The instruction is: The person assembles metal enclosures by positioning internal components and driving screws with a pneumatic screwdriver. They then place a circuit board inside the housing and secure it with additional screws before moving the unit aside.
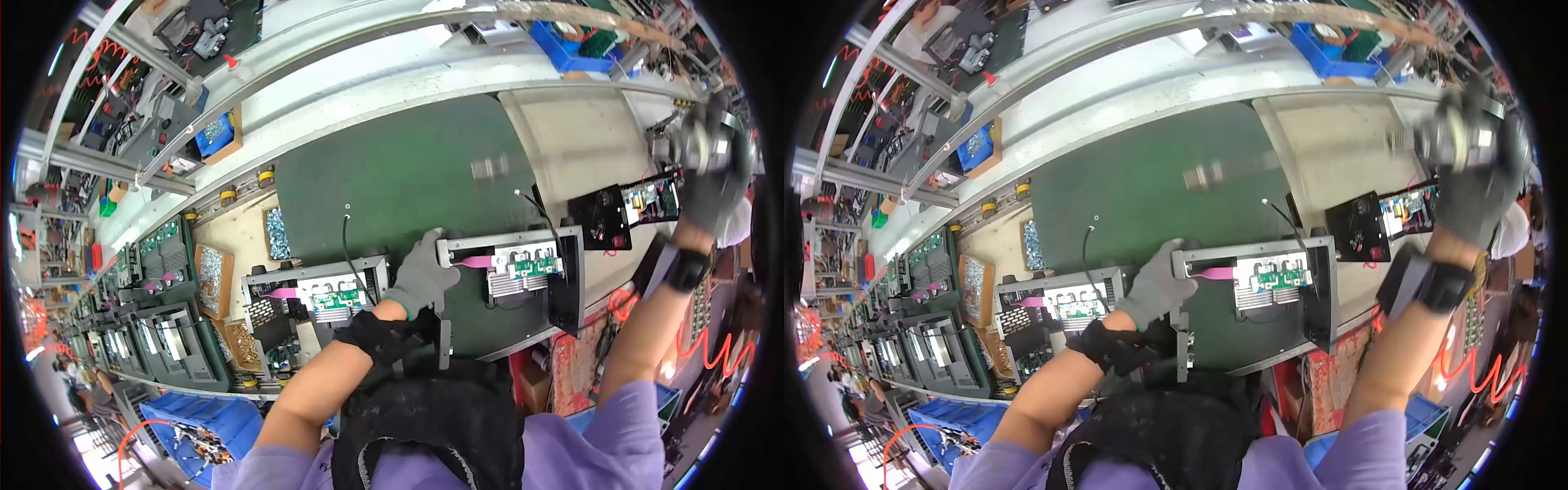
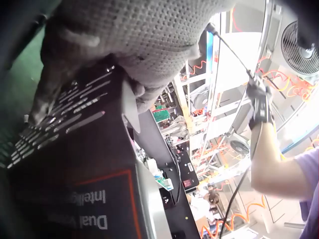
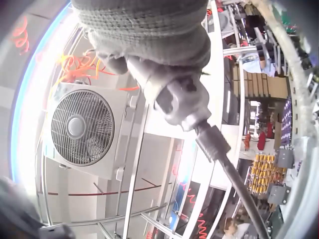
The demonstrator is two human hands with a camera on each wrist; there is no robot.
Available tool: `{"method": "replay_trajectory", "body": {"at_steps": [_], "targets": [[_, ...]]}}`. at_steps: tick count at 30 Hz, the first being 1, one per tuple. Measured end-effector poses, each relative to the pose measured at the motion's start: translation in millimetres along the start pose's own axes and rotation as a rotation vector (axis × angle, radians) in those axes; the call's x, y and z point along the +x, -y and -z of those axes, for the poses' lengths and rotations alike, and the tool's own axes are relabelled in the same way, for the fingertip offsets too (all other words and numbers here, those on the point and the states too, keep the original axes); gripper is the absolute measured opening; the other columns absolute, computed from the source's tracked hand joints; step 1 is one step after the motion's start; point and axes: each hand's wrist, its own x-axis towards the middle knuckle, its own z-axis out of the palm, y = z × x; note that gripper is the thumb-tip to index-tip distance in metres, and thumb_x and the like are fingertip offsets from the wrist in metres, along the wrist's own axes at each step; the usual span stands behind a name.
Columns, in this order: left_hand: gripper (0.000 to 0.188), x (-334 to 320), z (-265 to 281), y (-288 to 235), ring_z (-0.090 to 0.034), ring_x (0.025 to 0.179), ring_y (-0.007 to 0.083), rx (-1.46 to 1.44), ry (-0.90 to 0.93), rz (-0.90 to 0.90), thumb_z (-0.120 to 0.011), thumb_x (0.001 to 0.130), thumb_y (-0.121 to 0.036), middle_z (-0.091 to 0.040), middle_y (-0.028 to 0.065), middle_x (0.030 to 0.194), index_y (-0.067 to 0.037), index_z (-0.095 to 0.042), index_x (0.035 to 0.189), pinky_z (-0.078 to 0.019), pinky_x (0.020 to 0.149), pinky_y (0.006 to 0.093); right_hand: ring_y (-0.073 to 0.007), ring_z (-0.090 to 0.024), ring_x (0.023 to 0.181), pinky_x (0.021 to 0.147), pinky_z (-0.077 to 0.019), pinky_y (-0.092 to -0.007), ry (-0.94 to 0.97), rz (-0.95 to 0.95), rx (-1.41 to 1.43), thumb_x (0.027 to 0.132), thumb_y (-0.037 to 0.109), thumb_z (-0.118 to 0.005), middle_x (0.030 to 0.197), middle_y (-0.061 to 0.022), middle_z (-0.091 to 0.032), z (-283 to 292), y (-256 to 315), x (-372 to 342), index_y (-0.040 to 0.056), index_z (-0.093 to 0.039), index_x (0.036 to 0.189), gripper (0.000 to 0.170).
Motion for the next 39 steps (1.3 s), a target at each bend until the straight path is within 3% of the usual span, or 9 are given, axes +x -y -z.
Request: {"method": "replay_trajectory", "body": {"at_steps": [1, 2, 4, 5, 10, 24, 26, 28, 39], "targets": [[0.079, 6, -5, 7, -0.067, 0.091, 0.0258, -0.007, 0.010, 0.014, -0.068, 0.072, -0.014, -0.067, 0.0161, 0.096, -0.006, -0.033, 0.143, -0.0530, 0.082, 0.0348, -0.0350, -0.048, 0.121, 0.093, -0.0484, -0.0485, 0.609, -0.233, 0.378, 0.100, 0.027, -0.043, 0.128, -0.0177, -0.052, 108, -17, 31, -0.0005, -0.039, 0.138, 0.048], [0.079, 7, -3, 6, -0.067, 0.091, 0.0258, 0.010, 0.021, 0.023, -0.068, 0.072, -0.014, -0.067, 0.0161, 0.096, -0.006, -0.033, 0.143, -0.0530, 0.082, 0.0348, -0.0287, -0.056, 0.102, 0.081, -0.0516, -0.0424, 0.253, -0.120, 0.195, 0.098, 0.029, -0.048, 0.105, -0.0129, -0.058, 119, -30, -1, 0.0007, -0.045, 0.132, 0.044], [0.072, 4, 4, -5, -0.058, 0.111, 0.0389, -0.008, 0.079, 0.084, -0.064, 0.071, -0.017, -0.058, 0.0222, 0.122, -0.008, -0.039, 0.138, -0.0482, 0.094, 0.0418, -0.0238, -0.063, 0.091, 0.075, -0.0575, -0.0386, 0.236, -0.230, 0.260, 0.097, 0.024, -0.053, 0.106, -0.0159, -0.063, 152, -51, -42, -0.0011, -0.055, 0.117, 0.032], [0.072, 1, 7, -18, -0.059, 0.110, 0.0379, 0.096, 0.070, 0.120, -0.063, 0.071, -0.015, -0.060, 0.0224, 0.118, -0.007, -0.038, 0.138, -0.0488, 0.093, 0.0412, -0.0244, -0.062, 0.092, 0.076, -0.0556, -0.0420, 0.015, -0.255, 0.213, 0.094, 0.025, -0.056, 0.106, -0.0158, -0.063, 174, -66, -55, -0.0012, -0.051, 0.121, 0.038], [0.081, 2, 6, -18, -0.067, 0.097, 0.0268, 0.140, 0.091, 0.138, -0.065, 0.072, -0.010, -0.065, 0.0176, 0.109, -0.002, -0.029, 0.144, -0.0533, 0.084, 0.0331, -0.0232, -0.066, 0.081, 0.082, -0.0570, -0.0424, -0.248, -0.303, 0.350, 0.094, 0.020, -0.057, 0.104, -0.0151, -0.066, 176, -112, -110, -0.0004, -0.059, 0.110, 0.026], [0.066, 0, 11, -21, -0.060, 0.107, 0.0393, 0.079, 0.121, 0.112, -0.061, 0.073, -0.008, -0.059, 0.0250, 0.115, -0.001, -0.036, 0.134, -0.0504, 0.089, 0.0409, -0.0274, -0.066, 0.082, 0.085, -0.0547, -0.0430, -0.256, -0.545, 0.368, 0.092, 0.023, -0.060, 0.083, -0.0110, -0.067, 189, -142, -123, 0.0003, -0.062, 0.105, 0.027], [0.077, 4, 7, -8, -0.068, 0.082, 0.0198, 0.147, 0.091, 0.009, -0.065, 0.073, -0.006, -0.067, 0.0157, 0.100, 0.005, -0.029, 0.141, -0.0546, 0.070, 0.0314, -0.0273, -0.066, 0.082, 0.084, -0.0550, -0.0432, -0.267, -0.547, 0.398, 0.092, 0.023, -0.060, 0.084, -0.0107, -0.067, 185, -137, -125, 0.0007, -0.062, 0.105, 0.027], [0.077, 5, 7, -7, -0.068, 0.082, 0.0190, 0.164, 0.100, 0.024, -0.065, 0.074, -0.006, -0.067, 0.0152, 0.100, 0.005, -0.029, 0.140, -0.0544, 0.071, 0.0309, -0.0273, -0.067, 0.082, 0.083, -0.0553, -0.0435, -0.236, -0.553, 0.415, 0.092, 0.024, -0.060, 0.084, -0.0103, -0.066, 186, -134, -128, 0.0011, -0.061, 0.105, 0.026], [0.070, -12, 3, -11, -0.066, 0.100, 0.0285, 0.272, 0.131, 0.004, -0.067, 0.077, -0.013, -0.067, 0.0168, 0.104, -0.003, -0.036, 0.139, -0.0526, 0.087, 0.0371, -0.0230, -0.063, 0.085, 0.087, -0.0554, -0.0462, -0.178, -0.369, 0.455, 0.093, 0.018, -0.060, 0.111, -0.0180, -0.063, 201, -111, -141, -0.0038, -0.053, 0.119, 0.035]]}}
